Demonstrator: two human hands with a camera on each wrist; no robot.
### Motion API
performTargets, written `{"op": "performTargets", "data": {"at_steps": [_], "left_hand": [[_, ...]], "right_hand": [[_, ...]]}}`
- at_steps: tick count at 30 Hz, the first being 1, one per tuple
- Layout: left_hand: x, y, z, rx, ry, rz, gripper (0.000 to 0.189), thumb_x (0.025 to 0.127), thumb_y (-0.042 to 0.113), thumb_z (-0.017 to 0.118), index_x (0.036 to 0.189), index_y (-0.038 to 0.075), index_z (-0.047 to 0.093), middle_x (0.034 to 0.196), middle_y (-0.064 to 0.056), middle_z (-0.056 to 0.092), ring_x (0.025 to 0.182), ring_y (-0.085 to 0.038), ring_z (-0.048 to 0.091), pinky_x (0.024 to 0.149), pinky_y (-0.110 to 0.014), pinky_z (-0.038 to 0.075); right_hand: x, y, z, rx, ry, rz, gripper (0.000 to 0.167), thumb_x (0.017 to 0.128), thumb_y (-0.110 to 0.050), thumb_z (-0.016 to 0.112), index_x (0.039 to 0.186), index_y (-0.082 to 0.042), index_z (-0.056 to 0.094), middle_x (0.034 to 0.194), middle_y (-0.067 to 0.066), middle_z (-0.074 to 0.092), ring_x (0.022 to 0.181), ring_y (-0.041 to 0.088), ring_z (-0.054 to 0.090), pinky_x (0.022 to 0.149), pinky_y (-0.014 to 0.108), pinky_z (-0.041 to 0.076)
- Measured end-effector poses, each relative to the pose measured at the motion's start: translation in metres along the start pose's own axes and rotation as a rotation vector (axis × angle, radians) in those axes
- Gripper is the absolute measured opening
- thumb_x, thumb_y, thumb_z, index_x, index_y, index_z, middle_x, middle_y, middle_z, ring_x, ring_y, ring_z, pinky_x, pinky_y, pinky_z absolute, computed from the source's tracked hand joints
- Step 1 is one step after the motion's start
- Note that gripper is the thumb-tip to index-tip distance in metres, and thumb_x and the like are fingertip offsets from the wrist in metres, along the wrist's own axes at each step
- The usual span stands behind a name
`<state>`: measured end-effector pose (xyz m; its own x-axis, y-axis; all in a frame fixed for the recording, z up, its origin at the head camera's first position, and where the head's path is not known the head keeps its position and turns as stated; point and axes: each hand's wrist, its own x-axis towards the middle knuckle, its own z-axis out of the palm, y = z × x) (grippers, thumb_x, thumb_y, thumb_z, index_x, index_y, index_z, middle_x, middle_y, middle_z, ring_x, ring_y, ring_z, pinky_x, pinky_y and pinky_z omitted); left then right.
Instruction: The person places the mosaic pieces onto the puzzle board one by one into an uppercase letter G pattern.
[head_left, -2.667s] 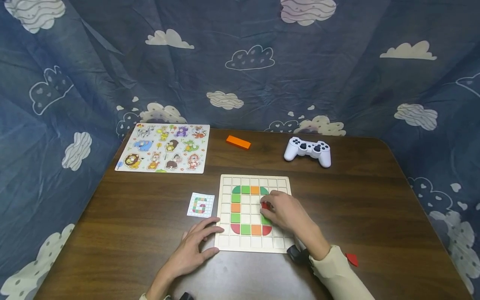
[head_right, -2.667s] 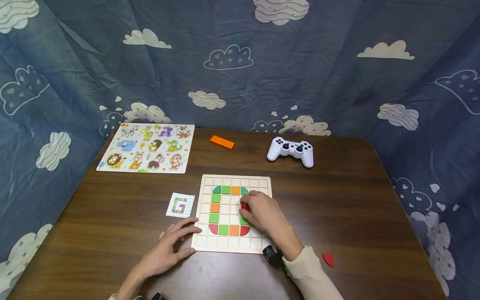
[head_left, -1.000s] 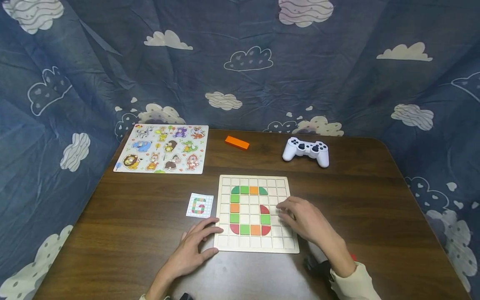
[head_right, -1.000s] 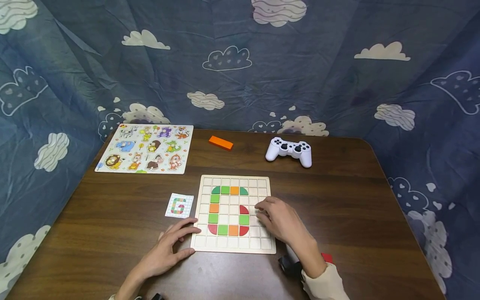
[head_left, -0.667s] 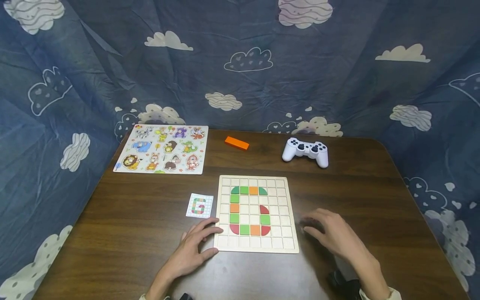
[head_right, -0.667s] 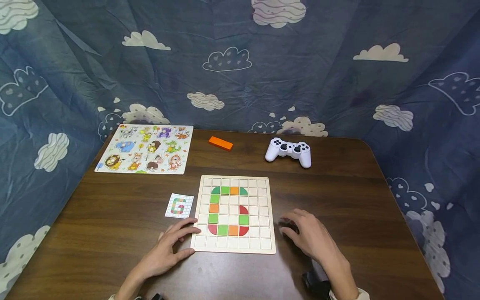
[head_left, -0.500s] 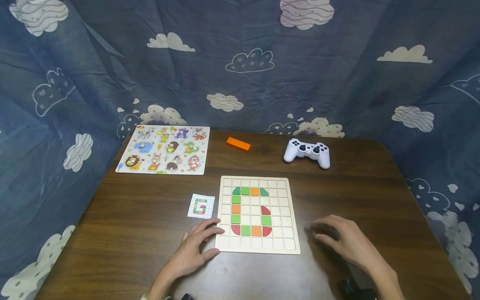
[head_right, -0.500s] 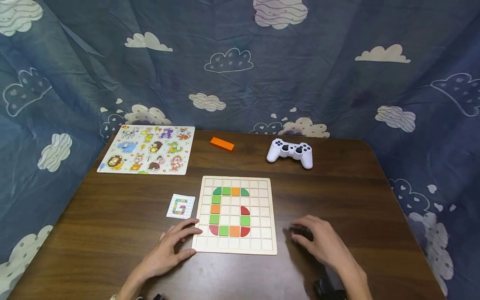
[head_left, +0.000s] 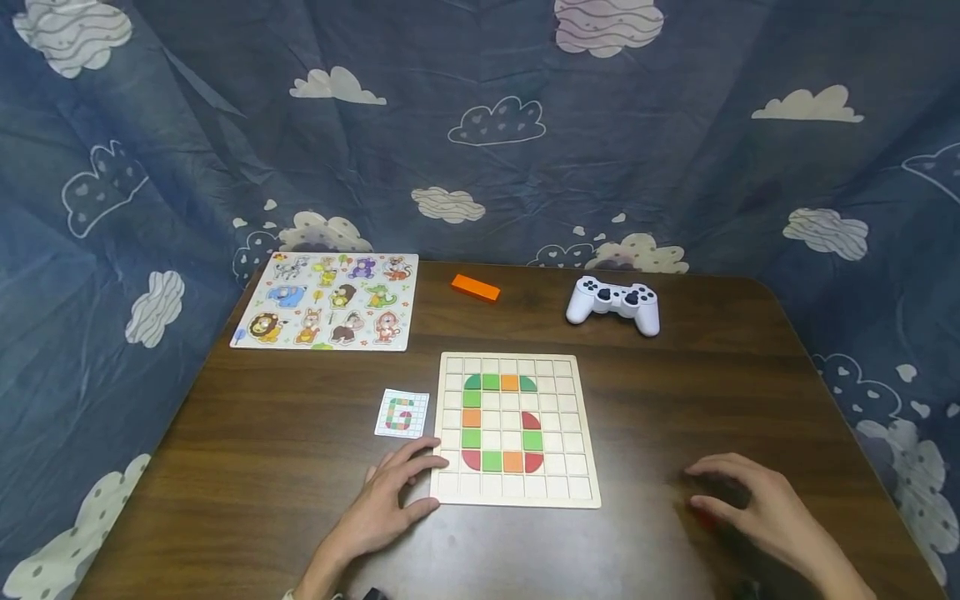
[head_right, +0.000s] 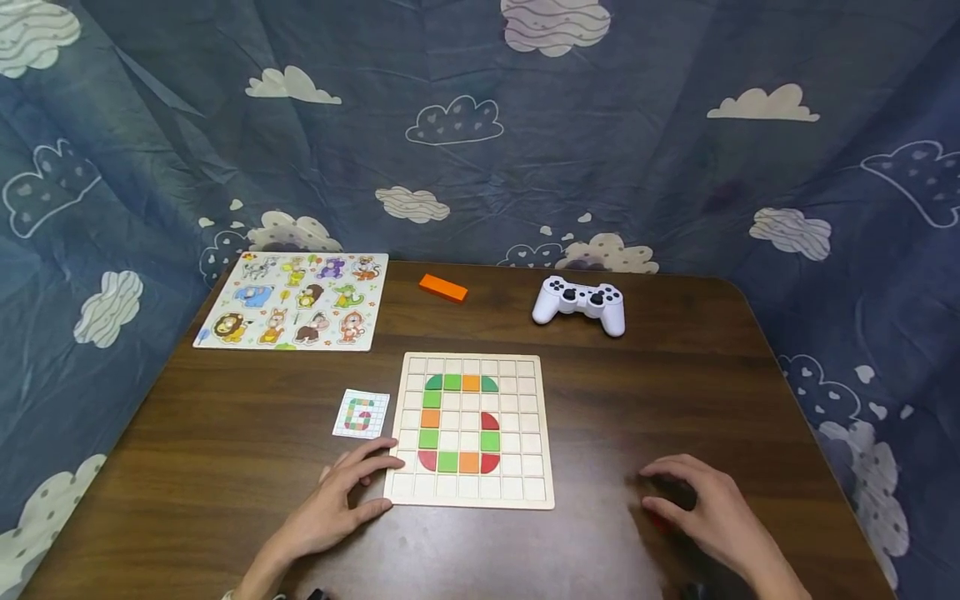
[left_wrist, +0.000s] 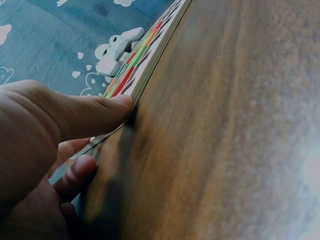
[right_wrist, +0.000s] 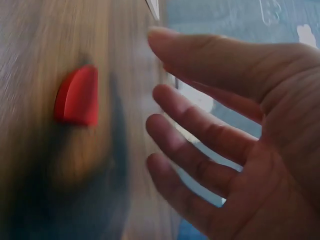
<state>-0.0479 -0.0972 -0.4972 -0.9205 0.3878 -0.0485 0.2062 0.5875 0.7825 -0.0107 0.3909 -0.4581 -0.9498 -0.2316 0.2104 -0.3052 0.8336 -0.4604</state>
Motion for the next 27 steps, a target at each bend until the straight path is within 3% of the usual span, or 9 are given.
{"op": "performTargets", "data": {"at_steps": [5,9,27], "left_hand": [[-0.001,0.000,0.001,-0.001,0.002,-0.006,0.049,0.083,0.017,0.081,0.124,0.037,0.065,0.149,0.013,0.047,0.136,-0.021,0.043,0.093,-0.050,0.027],[0.000,0.000,0.001,-0.001,0.006,0.002,0.048,0.082,0.016,0.081,0.124,0.036,0.065,0.149,0.012,0.048,0.135,-0.022,0.043,0.093,-0.049,0.027],[0.001,-0.001,0.001,0.001,-0.001,-0.010,0.047,0.083,0.018,0.081,0.124,0.036,0.065,0.150,0.012,0.047,0.136,-0.022,0.043,0.091,-0.046,0.027]], "right_hand": [[-0.014,0.009,-0.002,0.030,-0.064,0.095,0.039,0.069,-0.022,0.091,0.103,-0.025,0.073,0.103,-0.008,0.070,0.093,-0.008,0.060,0.077,0.005,0.041],[-0.023,0.014,0.002,0.036,-0.086,0.108,0.040,0.069,-0.022,0.091,0.104,-0.023,0.073,0.102,-0.010,0.069,0.088,-0.008,0.059,0.071,0.016,0.049],[-0.024,0.017,0.012,0.076,-0.023,-0.014,0.041,0.062,-0.003,0.091,0.092,-0.022,0.071,0.089,-0.014,0.066,0.079,-0.005,0.055,0.069,0.009,0.040]]}}
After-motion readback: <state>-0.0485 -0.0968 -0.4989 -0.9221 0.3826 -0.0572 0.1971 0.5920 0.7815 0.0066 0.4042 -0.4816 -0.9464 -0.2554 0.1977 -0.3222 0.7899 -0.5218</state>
